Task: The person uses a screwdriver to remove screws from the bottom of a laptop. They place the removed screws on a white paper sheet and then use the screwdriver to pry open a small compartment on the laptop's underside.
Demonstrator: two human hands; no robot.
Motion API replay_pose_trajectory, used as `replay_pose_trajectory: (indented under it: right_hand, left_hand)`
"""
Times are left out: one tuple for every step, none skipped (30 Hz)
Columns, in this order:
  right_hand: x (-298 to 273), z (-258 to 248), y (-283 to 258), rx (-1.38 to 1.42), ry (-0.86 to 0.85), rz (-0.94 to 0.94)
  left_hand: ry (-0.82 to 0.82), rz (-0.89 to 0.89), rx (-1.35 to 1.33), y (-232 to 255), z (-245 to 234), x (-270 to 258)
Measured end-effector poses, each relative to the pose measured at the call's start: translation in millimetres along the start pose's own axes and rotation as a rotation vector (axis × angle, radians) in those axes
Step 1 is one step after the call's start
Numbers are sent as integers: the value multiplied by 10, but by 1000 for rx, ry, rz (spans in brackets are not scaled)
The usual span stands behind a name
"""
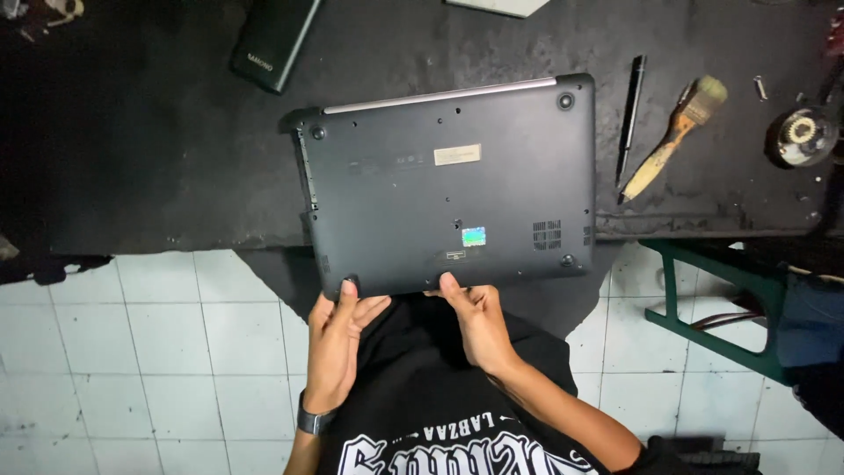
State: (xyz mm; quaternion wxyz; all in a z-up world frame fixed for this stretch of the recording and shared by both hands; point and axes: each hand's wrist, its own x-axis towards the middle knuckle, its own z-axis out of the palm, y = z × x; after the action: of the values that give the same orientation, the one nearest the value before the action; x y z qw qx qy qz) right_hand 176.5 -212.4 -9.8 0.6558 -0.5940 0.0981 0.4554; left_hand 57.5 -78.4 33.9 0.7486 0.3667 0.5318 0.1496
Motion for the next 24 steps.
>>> replay_pose_trajectory:
  right_hand:
    - [-8, 35, -112, 3, 7, -9]
    - [-16, 69, -225, -124, -57, 66]
    - [-25, 97, -338, -253, -121, 143]
    - [-24, 94, -420, -252, -114, 136]
    - [-38, 90, -496, -317, -187, 158]
    - [-51, 85, -570, -381, -261, 180]
    - [-90, 0, -562, -379, -255, 178]
    - [-130, -86, -556, -465, -451, 99]
    - [-164, -169, -554, -550, -646, 13]
    - [-219, -201, -628, -548, -641, 8]
    - [-269, -239, -707, -645, -512, -287]
    - [-324, -278, -785, -734, -371, -580]
    - [-252, -297, -891, -736, -362, -580]
    - [-185, -319, -995, -975, -196, -859]
    - [-97, -340, -1099, -1207, -19, -1138]
    - [4, -364, -1106, -1208, -12, -1141]
    - [105, -379, -1120, -1445, 42, -1056]
    - [212, -394, -1139, -1677, 98, -955]
    - [231, -403, -1106, -1682, 108, -955]
    - [261, -410, -1080, -1693, 127, -931]
    - [345, -423, -1103, -1709, 153, -921]
    - [394, -429, -1137, -1719, 170, -936]
    - [389, -420, -1114, -1721, 181, -914]
    - [389, -412, -1084, -1723, 191, -893]
  left_hand:
    - [-11, 2, 3, 50, 25, 18]
    - [9, -1, 65, 100, 50, 36]
    - [30, -5, 126, 142, 78, 51]
    - [21, -4, 126, 174, 60, 92]
    - [15, -9, 249, 201, 37, 119]
    - [9, -13, 373, 227, 13, 149]
    - [3, -13, 375, 271, -57, 165]
    - [-23, -82, 566, 316, -124, 181]
    - [-49, -148, 757, 368, -188, 204]
    - [-55, -143, 760, 467, -245, 130]
    - [-76, -60, 879, 569, -289, 80]
    - [-97, 26, 995, 669, -334, 28]
    - [-106, 28, 997, 794, -197, 25]
    - [-155, 453, 1034, 915, -62, 15]
    - [-196, 885, 1041, 1038, 76, 14]
    - [-200, 892, 1040, 1014, 136, 174]
    - [-254, 905, 1180, 1003, 196, 335]
    - [-306, 914, 1321, 997, 262, 501]
    - [-313, 921, 1315, 973, 290, 600]
    - [-300, 962, 1406, 955, 327, 709]
    - [-278, 1018, 1487, 950, 406, 863]
    - [-277, 1039, 1472, 941, 499, 909]
    - [-195, 1095, 1540, 924, 540, 906]
    - [-109, 1151, 1605, 902, 579, 909]
